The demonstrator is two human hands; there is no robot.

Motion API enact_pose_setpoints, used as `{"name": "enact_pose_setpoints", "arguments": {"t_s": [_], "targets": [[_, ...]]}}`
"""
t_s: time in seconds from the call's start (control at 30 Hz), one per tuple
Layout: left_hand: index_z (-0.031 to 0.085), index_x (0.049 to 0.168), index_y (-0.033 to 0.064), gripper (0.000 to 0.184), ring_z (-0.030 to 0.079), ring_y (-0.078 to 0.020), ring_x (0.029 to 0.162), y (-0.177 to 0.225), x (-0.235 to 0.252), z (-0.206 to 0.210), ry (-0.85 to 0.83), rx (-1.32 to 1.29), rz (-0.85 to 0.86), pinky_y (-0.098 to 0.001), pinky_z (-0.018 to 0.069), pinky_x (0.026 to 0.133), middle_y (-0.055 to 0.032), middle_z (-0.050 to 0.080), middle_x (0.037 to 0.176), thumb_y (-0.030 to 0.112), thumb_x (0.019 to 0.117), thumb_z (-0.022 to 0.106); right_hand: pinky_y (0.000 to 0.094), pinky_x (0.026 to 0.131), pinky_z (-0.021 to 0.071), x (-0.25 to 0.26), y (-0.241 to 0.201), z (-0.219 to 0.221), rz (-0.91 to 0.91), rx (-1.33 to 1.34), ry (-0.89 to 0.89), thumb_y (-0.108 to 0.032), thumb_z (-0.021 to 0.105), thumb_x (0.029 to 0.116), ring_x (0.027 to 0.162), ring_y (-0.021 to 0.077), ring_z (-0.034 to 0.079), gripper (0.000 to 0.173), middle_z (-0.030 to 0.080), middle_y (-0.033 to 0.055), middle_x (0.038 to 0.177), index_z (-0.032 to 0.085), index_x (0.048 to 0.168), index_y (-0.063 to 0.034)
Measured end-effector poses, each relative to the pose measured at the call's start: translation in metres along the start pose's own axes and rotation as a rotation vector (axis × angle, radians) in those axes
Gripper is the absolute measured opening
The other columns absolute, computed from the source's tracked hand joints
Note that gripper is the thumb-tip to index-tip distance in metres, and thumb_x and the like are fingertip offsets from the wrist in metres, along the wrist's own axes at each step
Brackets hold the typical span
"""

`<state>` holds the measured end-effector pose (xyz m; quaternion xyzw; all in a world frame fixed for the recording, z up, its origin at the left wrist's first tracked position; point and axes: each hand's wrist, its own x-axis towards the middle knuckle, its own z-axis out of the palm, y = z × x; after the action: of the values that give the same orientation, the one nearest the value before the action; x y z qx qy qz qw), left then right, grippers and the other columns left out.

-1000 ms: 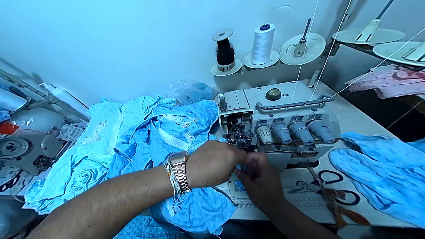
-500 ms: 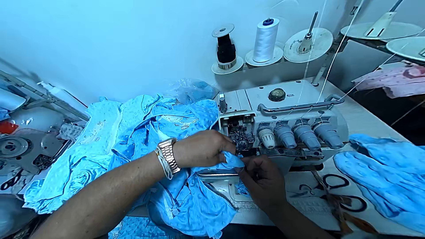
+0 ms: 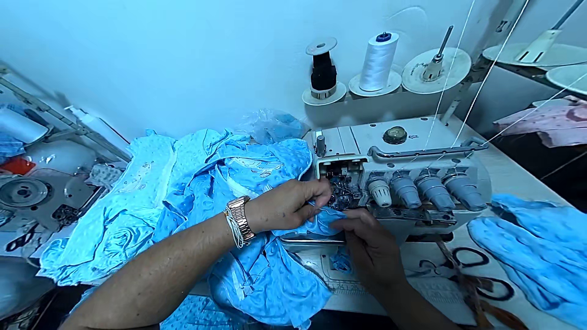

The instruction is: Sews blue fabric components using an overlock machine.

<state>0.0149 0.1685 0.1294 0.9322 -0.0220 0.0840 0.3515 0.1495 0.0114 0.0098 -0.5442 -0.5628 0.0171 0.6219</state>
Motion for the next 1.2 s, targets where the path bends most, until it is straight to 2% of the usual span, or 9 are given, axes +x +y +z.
{"name": "enact_pose_setpoints", "arguments": {"t_s": [0.07,0.1,0.17,0.23,0.33,0.53,0.77,0.97,1.2], "targets": [[0.062,0.073,0.0016,0.021,0.063,-0.0122,0.074,-0.008,0.001,-0.001,0.031,0.147,0.15,-0.0274,0.051,0.066,-0.0072,0.064,0.077,-0.006,0.0909,0.053,0.012,0.056,0.0487,0.001,-0.005,-0.004,0.081,-0.026,-0.043,-0.018,0.05,0.1007,0.064,-0.0038,0.055,0.026,0.065,-0.0015,0.096,0.074,0.108,-0.0105],[0.068,0.076,0.0023,0.023,0.068,-0.0149,0.081,-0.01,0.001,-0.001,0.024,0.212,0.173,-0.0311,0.0554,0.072,-0.0084,0.07,0.084,-0.007,0.0903,0.053,0.0117,0.053,0.0465,0.001,-0.007,-0.004,0.104,-0.035,-0.048,-0.019,0.052,0.0992,0.061,-0.0044,0.052,0.027,0.065,-0.0023,0.095,0.073,0.113,-0.0103],[0.079,0.093,0.0046,0.027,0.071,-0.018,0.089,-0.009,0.002,-0.002,-0.004,0.328,0.146,-0.0373,0.0582,0.078,-0.0079,0.074,0.095,-0.007,0.0902,0.054,0.0111,0.051,0.0443,0.001,-0.01,-0.005,0.122,-0.049,-0.033,-0.019,0.055,0.0965,0.058,-0.0051,0.049,0.03,0.065,-0.0034,0.09,0.075,0.117,-0.0102],[0.077,0.099,0.0065,0.02,0.07,-0.019,0.085,-0.004,0.003,-0.002,-0.04,0.438,0.104,-0.0396,0.058,0.075,-0.0068,0.073,0.095,-0.002,0.0916,0.061,0.0113,0.049,0.0444,0.002,-0.01,-0.007,0.148,-0.029,-0.029,-0.018,0.056,0.0954,0.055,-0.005,0.049,0.029,0.067,-0.0038,0.088,0.075,0.115,-0.0104],[0.075,0.098,0.0074,0.01,0.072,-0.0218,0.084,0.001,0.005,-0.001,-0.067,0.612,0.112,-0.0418,0.0586,0.071,-0.007,0.073,0.093,0.006,0.0891,0.071,0.0116,0.048,0.0452,0.003,-0.01,-0.008,0.172,-0.005,-0.032,-0.016,0.056,0.0951,0.054,-0.0042,0.051,0.028,0.067,-0.0037,0.087,0.075,0.115,-0.0097],[0.074,0.093,0.0073,0.009,0.072,-0.0252,0.083,0.004,0.008,0.004,-0.069,0.84,0.151,-0.0403,0.056,0.066,-0.0084,0.071,0.087,0.015,0.0914,0.07,0.0118,0.046,0.0444,0.006,-0.011,-0.008,0.187,0.0,-0.036,-0.017,0.056,0.0952,0.052,-0.0042,0.05,0.028,0.066,-0.0053,0.083,0.075,0.115,-0.0105],[0.071,0.085,0.0065,0.003,0.069,-0.0233,0.074,0.012,0.013,0.008,-0.062,0.717,0.091,-0.0412,0.0536,0.058,-0.007,0.067,0.083,0.006,0.0879,0.07,0.0116,0.042,0.0376,0.008,-0.015,-0.011,0.22,0.03,-0.051,-0.019,0.062,0.0908,0.047,-0.0039,0.042,0.027,0.057,-0.0087,0.067,0.075,0.113,-0.0121],[0.07,0.084,0.0025,0.008,0.063,-0.0143,0.068,0.007,0.015,-0.005,-0.093,0.238,0.116,-0.0317,0.0518,0.062,-0.0066,0.066,0.077,0.006,0.0886,0.075,0.0093,0.046,0.034,0.011,-0.015,-0.01,0.187,0.009,-0.07,-0.025,0.07,0.0897,0.051,-0.0061,0.04,0.012,0.06,-0.0099,0.077,0.074,0.096,-0.0163],[0.069,0.088,0.003,0.007,0.064,-0.0156,0.073,0.006,0.018,-0.006,-0.154,0.286,0.157,-0.0322,0.0525,0.065,-0.0068,0.066,0.08,0.007,0.0937,0.07,0.0089,0.047,0.0334,0.014,-0.014,-0.005,0.169,0.002,-0.051,-0.027,0.074,0.0874,0.053,-0.0068,0.04,0.012,0.06,-0.0101,0.077,0.075,0.089,-0.0157]]}}
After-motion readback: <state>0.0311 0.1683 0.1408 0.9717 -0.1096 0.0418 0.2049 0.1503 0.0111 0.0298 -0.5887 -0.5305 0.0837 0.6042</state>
